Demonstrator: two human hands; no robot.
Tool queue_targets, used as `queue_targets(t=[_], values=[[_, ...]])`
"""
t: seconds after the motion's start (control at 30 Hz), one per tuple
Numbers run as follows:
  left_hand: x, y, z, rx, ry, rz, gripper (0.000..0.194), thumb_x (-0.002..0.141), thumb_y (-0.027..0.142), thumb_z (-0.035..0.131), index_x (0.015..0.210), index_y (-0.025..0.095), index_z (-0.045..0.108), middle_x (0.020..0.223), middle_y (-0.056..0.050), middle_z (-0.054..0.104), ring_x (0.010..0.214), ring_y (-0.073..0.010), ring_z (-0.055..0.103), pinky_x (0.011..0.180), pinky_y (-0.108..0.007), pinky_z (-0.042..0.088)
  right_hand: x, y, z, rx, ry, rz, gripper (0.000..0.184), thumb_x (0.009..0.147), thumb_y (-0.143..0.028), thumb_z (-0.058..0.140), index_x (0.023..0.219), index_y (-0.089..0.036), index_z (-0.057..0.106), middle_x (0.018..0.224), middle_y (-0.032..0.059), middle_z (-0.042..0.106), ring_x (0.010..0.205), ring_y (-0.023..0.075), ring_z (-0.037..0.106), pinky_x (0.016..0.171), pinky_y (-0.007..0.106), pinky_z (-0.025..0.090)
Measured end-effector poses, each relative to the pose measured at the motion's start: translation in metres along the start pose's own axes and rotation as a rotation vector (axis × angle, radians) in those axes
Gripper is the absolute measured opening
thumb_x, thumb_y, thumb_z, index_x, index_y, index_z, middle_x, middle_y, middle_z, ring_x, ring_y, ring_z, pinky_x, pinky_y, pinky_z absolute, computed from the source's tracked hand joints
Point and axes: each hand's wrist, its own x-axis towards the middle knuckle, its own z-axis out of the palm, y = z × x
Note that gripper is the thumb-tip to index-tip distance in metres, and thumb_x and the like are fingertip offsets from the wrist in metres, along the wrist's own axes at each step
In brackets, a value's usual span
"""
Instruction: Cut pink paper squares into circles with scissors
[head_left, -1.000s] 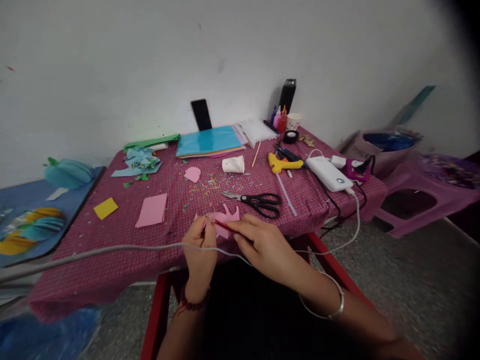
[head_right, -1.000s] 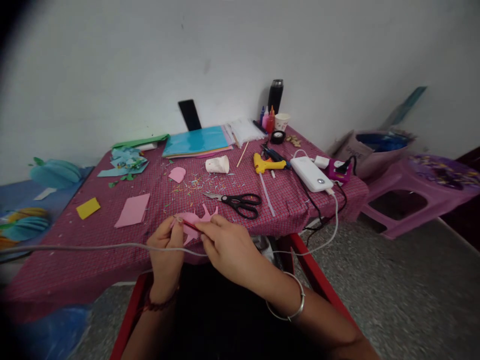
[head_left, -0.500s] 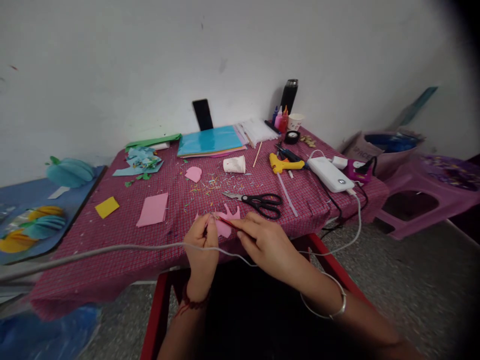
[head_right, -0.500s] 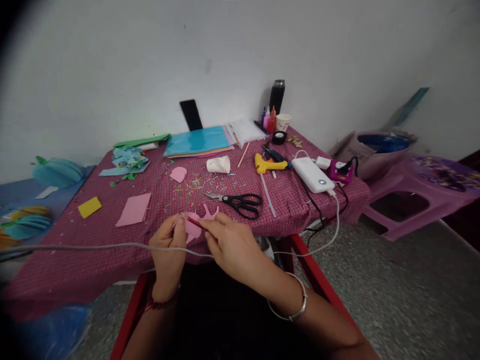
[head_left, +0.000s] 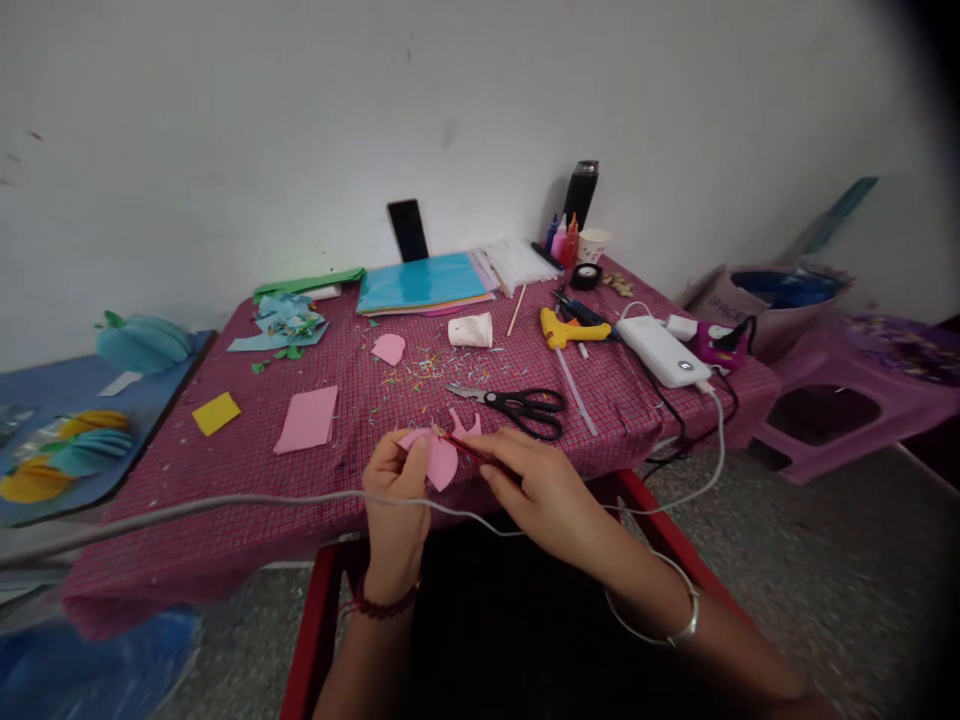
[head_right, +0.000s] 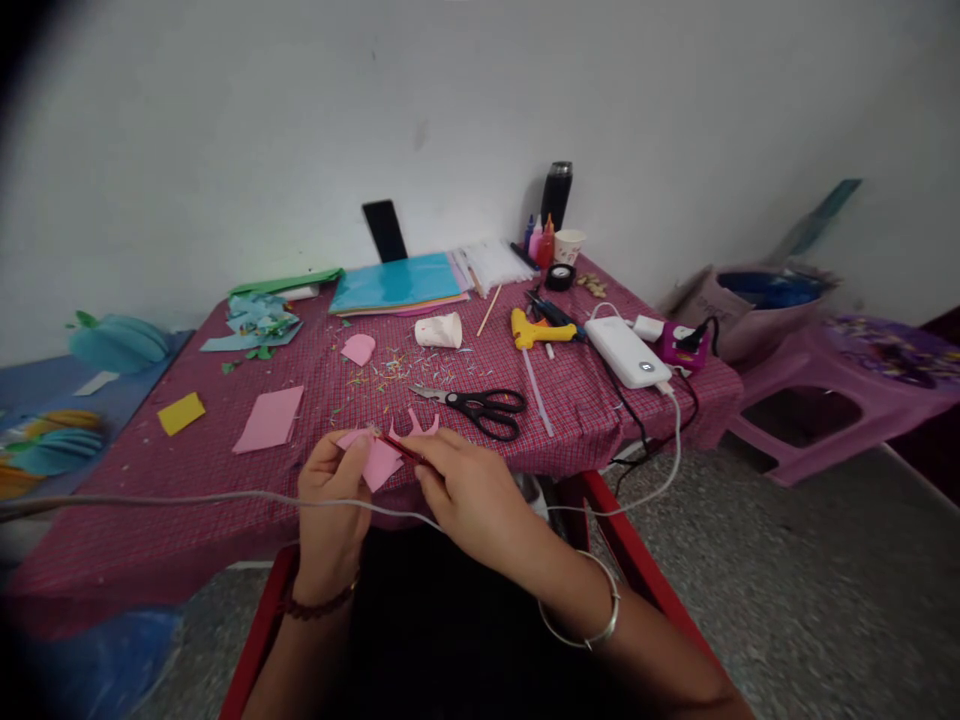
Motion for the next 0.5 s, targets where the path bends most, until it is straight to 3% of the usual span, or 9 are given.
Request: queue_targets(t=[0.33,0.5], values=[[-0.008,0.0031,-0.0053,0.412,0.045,0.162,0.019,0.082,0.035,0.063,0.086,0.018,0.072,0.074,-0.001,0.068,0.066,-0.0133,0.059,0.061,-0.024,0.045,0.0011,-0.0006,0.0034,-0.054,0.021,-0.021,0.039,0.091,-0.01,0.047,0.127,-0.019,0.059,0.104,0.007,0.066,0.092,0.0171,0.061,0.084,0.032,0.049],[-0.008,0.0044,-0.0051,0.57,0.027,0.271,0.02,0.086,0.033,0.057,0.087,0.019,0.071,0.079,-0.002,0.069,0.072,-0.015,0.062,0.067,-0.026,0.047,0.0004,-0.0012,0.0037,-0.067,0.01,-0.022,0.042,0.091,-0.01,0.048,0.13,-0.024,0.057,0.102,0.0056,0.065,0.091,0.0174,0.062,0.082,0.033,0.05]])
